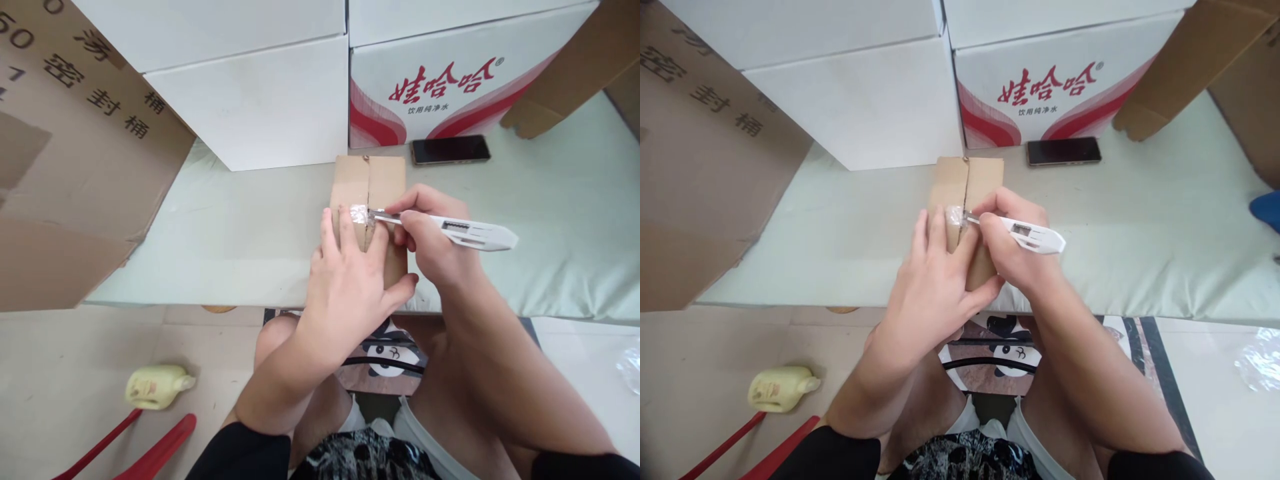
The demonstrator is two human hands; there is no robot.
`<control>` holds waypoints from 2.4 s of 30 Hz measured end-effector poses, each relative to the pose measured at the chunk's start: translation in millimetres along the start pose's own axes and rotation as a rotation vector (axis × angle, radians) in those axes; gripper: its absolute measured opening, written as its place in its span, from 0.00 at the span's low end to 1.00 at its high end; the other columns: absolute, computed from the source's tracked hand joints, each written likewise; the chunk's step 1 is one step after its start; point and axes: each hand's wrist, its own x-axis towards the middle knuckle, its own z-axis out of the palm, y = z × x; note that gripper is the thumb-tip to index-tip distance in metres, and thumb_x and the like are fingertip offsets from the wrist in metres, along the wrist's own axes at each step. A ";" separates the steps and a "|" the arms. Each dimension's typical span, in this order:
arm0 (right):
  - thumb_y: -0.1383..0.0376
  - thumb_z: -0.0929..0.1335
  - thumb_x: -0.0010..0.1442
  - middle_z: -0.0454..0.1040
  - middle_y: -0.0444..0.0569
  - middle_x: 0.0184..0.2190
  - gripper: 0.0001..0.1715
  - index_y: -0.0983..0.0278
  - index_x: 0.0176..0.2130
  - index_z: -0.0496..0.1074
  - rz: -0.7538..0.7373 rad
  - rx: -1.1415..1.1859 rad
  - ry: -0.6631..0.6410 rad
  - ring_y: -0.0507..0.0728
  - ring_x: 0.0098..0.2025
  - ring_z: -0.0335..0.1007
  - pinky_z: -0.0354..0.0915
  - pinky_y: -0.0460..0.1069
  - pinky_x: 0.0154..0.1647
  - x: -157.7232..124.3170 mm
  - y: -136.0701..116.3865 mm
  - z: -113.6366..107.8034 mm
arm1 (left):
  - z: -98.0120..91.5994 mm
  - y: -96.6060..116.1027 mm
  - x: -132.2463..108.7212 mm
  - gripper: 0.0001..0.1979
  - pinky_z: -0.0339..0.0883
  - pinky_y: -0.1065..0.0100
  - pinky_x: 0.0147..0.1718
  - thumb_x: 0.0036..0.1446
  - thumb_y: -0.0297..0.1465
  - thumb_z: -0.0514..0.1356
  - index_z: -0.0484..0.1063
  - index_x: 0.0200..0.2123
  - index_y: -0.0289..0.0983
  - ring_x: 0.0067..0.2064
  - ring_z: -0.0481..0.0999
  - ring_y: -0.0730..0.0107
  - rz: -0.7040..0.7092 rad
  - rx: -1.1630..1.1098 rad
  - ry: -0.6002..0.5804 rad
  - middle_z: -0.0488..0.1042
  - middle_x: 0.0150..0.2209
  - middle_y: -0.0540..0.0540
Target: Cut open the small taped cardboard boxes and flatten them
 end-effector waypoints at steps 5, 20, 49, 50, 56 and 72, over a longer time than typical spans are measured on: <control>0.66 0.63 0.46 0.67 0.42 0.17 0.08 0.59 0.24 0.72 -0.013 -0.041 0.047 0.53 0.23 0.62 0.58 0.50 0.25 -1.5 -4.4 -1.4 | 2.8 4.7 -0.3 0.37 0.73 0.38 0.56 0.62 0.52 0.61 0.63 0.67 0.38 0.75 0.48 0.24 0.001 0.015 0.015 0.53 0.74 0.27; 0.69 0.63 0.46 0.67 0.42 0.18 0.08 0.59 0.23 0.72 -0.076 -0.141 0.048 0.54 0.24 0.63 0.59 0.51 0.27 -3.7 -8.7 -2.0 | 5.5 3.8 -0.5 0.38 0.71 0.38 0.57 0.61 0.52 0.62 0.62 0.67 0.38 0.75 0.47 0.23 0.014 -0.016 0.020 0.52 0.74 0.23; 0.62 0.63 0.53 0.64 0.40 0.15 0.05 0.58 0.28 0.67 -0.193 -0.547 -0.010 0.52 0.18 0.57 0.53 0.48 0.22 -30.1 -33.2 6.6 | 6.5 4.7 0.3 0.35 0.77 0.43 0.52 0.66 0.45 0.59 0.57 0.71 0.38 0.75 0.48 0.26 0.017 0.034 -0.045 0.51 0.74 0.27; 0.62 0.63 0.54 0.63 0.39 0.15 0.04 0.58 0.29 0.67 -0.209 -0.557 -0.022 0.52 0.18 0.56 0.52 0.48 0.21 -32.1 -33.6 7.2 | 6.0 4.3 0.6 0.34 0.77 0.43 0.52 0.66 0.44 0.59 0.58 0.71 0.38 0.75 0.48 0.27 0.015 0.028 -0.046 0.51 0.75 0.28; 0.64 0.64 0.52 0.62 0.38 0.14 0.02 0.58 0.28 0.66 -0.234 -0.564 0.013 0.51 0.17 0.54 0.53 0.48 0.20 -35.6 -32.5 11.3 | 4.6 2.8 1.7 0.31 0.76 0.39 0.54 0.66 0.42 0.59 0.62 0.69 0.40 0.76 0.46 0.28 -0.002 -0.012 -0.079 0.51 0.75 0.33; 0.63 0.63 0.53 0.61 0.40 0.14 0.04 0.59 0.27 0.66 -0.279 -0.623 0.063 0.51 0.17 0.55 0.52 0.48 0.21 -39.3 -29.6 14.5 | 0.6 1.5 1.8 0.28 0.77 0.40 0.53 0.69 0.39 0.55 0.61 0.69 0.37 0.76 0.46 0.28 -0.002 -0.019 -0.103 0.49 0.76 0.29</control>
